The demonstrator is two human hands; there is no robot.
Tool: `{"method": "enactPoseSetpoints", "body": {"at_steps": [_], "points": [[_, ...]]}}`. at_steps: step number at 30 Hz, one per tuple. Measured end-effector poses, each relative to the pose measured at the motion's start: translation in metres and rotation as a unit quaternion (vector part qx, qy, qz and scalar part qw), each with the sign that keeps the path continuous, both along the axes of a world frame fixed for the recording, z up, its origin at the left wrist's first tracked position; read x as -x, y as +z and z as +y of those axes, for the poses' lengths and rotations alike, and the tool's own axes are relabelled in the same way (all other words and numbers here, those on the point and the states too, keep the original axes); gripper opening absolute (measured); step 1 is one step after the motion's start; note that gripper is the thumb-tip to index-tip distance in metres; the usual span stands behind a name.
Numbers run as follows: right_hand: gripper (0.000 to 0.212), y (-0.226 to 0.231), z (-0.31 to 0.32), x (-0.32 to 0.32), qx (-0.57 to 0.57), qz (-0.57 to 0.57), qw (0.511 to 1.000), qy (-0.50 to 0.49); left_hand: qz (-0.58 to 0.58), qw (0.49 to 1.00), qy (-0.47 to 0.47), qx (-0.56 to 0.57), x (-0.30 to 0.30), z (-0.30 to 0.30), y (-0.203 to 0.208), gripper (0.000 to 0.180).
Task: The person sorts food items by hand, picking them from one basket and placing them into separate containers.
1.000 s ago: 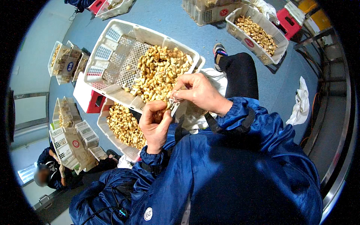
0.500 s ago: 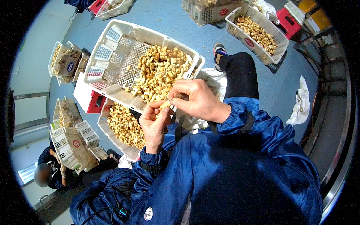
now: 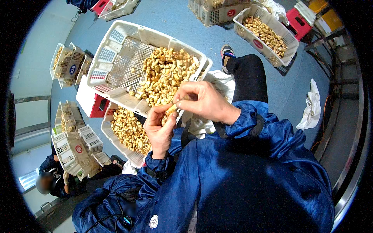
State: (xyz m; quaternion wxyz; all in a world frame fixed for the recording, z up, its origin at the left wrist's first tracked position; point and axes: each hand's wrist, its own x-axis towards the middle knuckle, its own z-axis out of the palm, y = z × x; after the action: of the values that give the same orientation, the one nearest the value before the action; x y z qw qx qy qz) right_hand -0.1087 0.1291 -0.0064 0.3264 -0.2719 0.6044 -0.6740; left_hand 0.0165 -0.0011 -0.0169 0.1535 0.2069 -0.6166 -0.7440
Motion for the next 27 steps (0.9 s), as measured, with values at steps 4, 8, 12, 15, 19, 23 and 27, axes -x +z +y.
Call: {"method": "enactPoseSetpoints", "body": {"at_steps": [4,8,12,15,19,23,27], "points": [[0.008,0.001,-0.002,-0.002,-0.005,0.059,0.998,-0.031,0.01,0.998,0.003,0.063,0.001,0.002,-0.001,0.019],[0.01,-0.004,0.001,0.006,0.002,-0.059,0.998,-0.016,0.036,0.994,0.006,0.103,0.0,0.0,-0.001,0.017],[0.016,0.001,0.003,0.001,0.01,-0.023,0.999,0.027,0.029,0.994,-0.008,0.104,0.0,0.002,-0.007,0.02],[0.018,0.007,0.003,0.002,-0.022,0.189,0.982,-0.005,0.006,0.999,-0.017,-0.041,0.006,0.004,0.005,0.021],[0.011,0.007,0.0,-0.002,-0.008,0.168,0.985,-0.022,-0.048,0.992,-0.043,-0.107,-0.002,-0.007,0.008,0.019],[0.012,0.007,0.004,0.0,-0.062,0.034,0.997,-0.017,-0.046,0.995,-0.04,-0.084,-0.001,-0.007,0.007,0.018],[0.016,0.006,-0.006,-0.004,0.029,0.269,0.962,-0.026,-0.021,0.999,0.001,-0.03,-0.002,-0.001,0.001,0.018]]}}
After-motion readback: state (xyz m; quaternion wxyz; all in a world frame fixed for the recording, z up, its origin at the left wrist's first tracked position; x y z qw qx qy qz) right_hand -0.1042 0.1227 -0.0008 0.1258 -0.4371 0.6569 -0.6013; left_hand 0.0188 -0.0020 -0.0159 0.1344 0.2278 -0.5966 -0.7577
